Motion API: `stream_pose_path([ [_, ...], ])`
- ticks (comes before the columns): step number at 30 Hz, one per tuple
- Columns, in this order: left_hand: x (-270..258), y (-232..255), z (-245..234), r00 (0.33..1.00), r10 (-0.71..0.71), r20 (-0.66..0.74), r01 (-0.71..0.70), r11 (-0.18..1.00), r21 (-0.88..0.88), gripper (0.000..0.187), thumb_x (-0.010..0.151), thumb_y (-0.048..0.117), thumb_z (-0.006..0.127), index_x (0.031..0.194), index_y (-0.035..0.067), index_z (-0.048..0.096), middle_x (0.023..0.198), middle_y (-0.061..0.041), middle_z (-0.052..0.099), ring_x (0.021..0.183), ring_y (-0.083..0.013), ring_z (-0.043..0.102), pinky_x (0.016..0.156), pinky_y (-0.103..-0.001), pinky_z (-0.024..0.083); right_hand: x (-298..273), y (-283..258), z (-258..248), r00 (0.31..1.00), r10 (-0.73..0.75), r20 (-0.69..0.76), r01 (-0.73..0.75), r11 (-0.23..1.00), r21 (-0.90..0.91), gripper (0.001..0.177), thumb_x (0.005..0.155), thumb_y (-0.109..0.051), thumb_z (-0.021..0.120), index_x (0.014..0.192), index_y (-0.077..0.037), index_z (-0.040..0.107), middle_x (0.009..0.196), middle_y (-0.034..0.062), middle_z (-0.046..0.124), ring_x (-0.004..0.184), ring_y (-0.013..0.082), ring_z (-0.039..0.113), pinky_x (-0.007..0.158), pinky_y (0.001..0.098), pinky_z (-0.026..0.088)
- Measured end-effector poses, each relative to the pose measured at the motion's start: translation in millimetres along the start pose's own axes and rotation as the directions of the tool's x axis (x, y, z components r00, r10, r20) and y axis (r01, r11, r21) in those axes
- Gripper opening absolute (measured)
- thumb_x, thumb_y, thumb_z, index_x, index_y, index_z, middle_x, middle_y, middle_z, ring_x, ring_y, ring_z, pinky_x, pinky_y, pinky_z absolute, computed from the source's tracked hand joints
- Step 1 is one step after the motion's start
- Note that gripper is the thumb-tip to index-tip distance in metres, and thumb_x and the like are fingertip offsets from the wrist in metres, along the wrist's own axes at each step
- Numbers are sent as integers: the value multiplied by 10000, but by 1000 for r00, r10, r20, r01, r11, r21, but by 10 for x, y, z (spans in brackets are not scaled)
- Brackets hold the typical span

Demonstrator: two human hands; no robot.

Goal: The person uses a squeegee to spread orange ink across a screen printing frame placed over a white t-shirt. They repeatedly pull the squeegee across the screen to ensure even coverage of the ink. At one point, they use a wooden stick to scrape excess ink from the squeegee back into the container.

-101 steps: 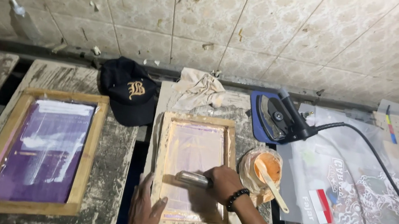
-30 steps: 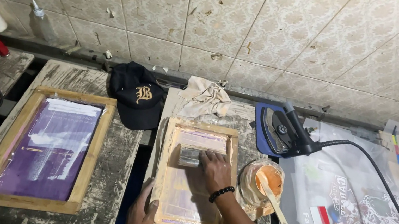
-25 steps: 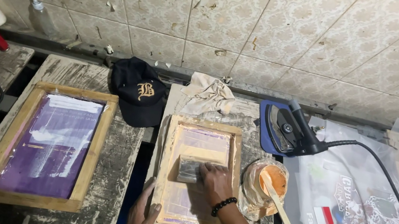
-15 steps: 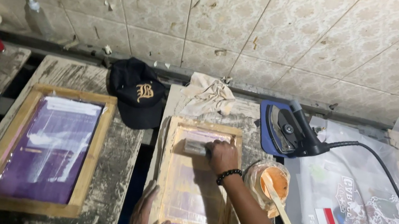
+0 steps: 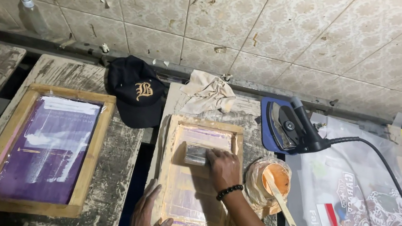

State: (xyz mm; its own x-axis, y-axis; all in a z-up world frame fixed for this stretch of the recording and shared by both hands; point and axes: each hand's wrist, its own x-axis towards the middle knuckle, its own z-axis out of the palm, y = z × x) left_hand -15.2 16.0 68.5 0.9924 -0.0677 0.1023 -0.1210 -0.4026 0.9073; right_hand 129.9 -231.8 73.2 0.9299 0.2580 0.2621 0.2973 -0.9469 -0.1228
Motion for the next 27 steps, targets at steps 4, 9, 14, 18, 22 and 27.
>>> stream_pose_path([
  [4, 13, -50, -10, 1000, -4, 1, 4, 1000, 9, 850, 841, 537, 642, 1547, 116, 426, 1680, -136, 351, 1544, -327, 351, 1177, -492, 341, -361, -57, 295, 990, -7, 141, 7, 1000, -1, 576, 835, -284, 792, 1336, -100, 576, 1255, 155, 660, 1110, 384, 604, 1003, 523, 438],
  [9, -34, -76, 1, 997, 77, -26, -77, 997, 0, 826, 841, 473, 672, 1541, 108, 428, 1667, -150, 379, 1528, -329, 394, 1181, -469, 362, -327, -121, -247, 996, -10, 89, 3, 997, 74, 182, 957, -130, 675, 1110, -195, 751, 749, 65, 760, 590, 231, 702, 648, 392, 616],
  [14, -14, -75, 26, 1000, 7, 8, -7, 1000, 18, 844, 874, 568, 590, 1563, 121, 396, 1680, -134, 346, 1536, -333, 359, 1178, -518, 347, 403, 160, 88, 984, 91, 151, -91, 996, -9, 210, 948, -102, 603, 982, -242, 756, 672, 49, 683, 586, 235, 634, 541, 372, 548],
  [18, -23, -91, 44, 1000, 14, -1, -14, 1000, 13, 836, 892, 532, 600, 1577, 118, 362, 1693, -134, 312, 1558, -338, 317, 1205, -532, 314, 458, 214, 185, 958, 64, 278, -56, 998, -38, 106, 877, -121, 692, 830, -199, 747, 734, 44, 710, 655, 252, 678, 688, 443, 577],
  [22, 45, -38, -11, 986, 160, -39, -160, 987, 10, 803, 897, 471, 630, 1559, 79, 398, 1660, -170, 376, 1550, -354, 351, 1201, -499, 335, -1, -97, -184, 927, 117, 358, -164, 981, 104, 108, 992, -152, 635, 956, -119, 731, 783, 83, 723, 666, 219, 703, 658, 329, 641],
  [27, -22, 361, -114, 984, -57, -171, 18, 975, -220, 789, 860, 470, 600, 1527, 78, 442, 1628, -139, 432, 1530, -324, 381, 1224, -513, 305, -291, -135, -337, 954, -13, 299, -18, 995, 101, 190, 894, -17, 679, 972, -174, 754, 633, 10, 659, 555, 197, 636, 508, 346, 575],
])
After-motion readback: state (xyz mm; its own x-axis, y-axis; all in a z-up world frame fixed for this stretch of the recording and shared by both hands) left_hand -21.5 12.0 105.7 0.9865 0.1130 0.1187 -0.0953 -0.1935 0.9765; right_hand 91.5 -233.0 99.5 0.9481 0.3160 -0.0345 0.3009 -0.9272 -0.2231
